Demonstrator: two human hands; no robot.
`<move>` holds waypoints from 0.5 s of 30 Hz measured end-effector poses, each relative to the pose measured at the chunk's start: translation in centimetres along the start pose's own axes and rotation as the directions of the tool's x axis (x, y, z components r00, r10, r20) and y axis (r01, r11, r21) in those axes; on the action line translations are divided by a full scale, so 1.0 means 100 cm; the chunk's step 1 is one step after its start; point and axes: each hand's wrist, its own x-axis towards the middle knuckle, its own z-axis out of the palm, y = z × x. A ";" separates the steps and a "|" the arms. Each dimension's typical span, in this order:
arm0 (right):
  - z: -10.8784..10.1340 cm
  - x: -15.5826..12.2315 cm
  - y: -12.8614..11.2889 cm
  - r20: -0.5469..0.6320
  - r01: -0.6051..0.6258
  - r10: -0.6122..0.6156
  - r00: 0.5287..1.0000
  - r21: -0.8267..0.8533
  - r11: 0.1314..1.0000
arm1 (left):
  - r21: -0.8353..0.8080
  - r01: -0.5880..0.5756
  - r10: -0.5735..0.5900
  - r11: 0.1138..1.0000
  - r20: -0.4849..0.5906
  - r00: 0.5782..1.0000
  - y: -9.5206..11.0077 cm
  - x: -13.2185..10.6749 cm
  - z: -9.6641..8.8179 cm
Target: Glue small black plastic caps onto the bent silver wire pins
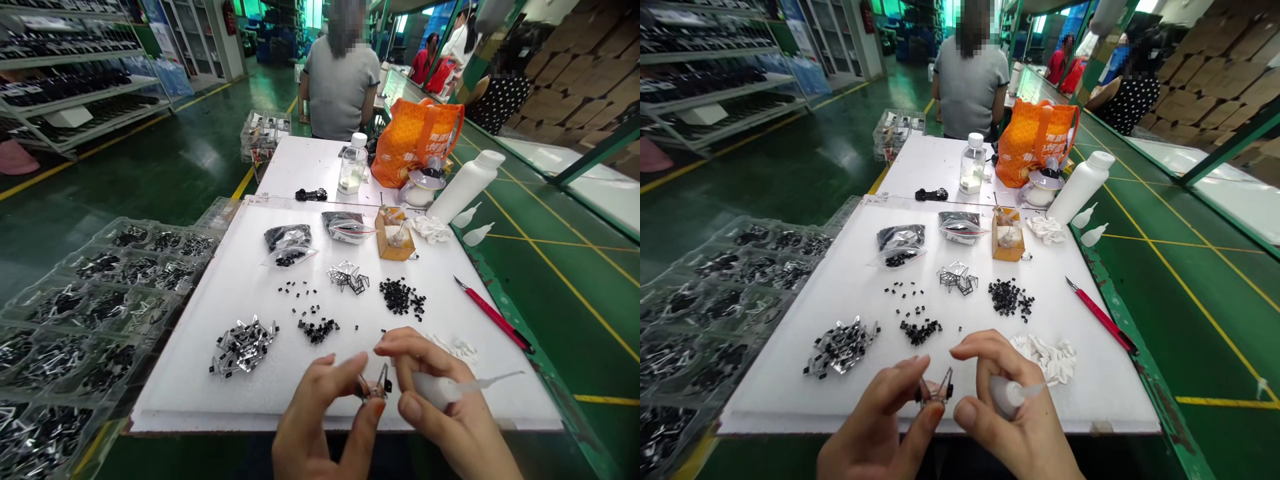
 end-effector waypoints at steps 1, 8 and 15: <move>-0.001 -0.002 0.002 -0.023 -0.026 0.027 0.999 0.019 0.999 | -0.157 0.240 -0.235 0.958 0.054 0.971 0.002 0.004 -0.001; -0.014 -0.013 0.017 -0.293 -0.199 0.241 0.925 0.165 0.966 | -0.547 0.772 -0.693 0.325 0.417 0.588 0.006 0.023 -0.008; -0.029 -0.010 0.027 -0.313 -0.185 0.215 0.925 0.123 0.975 | -0.559 0.758 -0.675 0.336 0.418 0.608 0.001 0.014 -0.008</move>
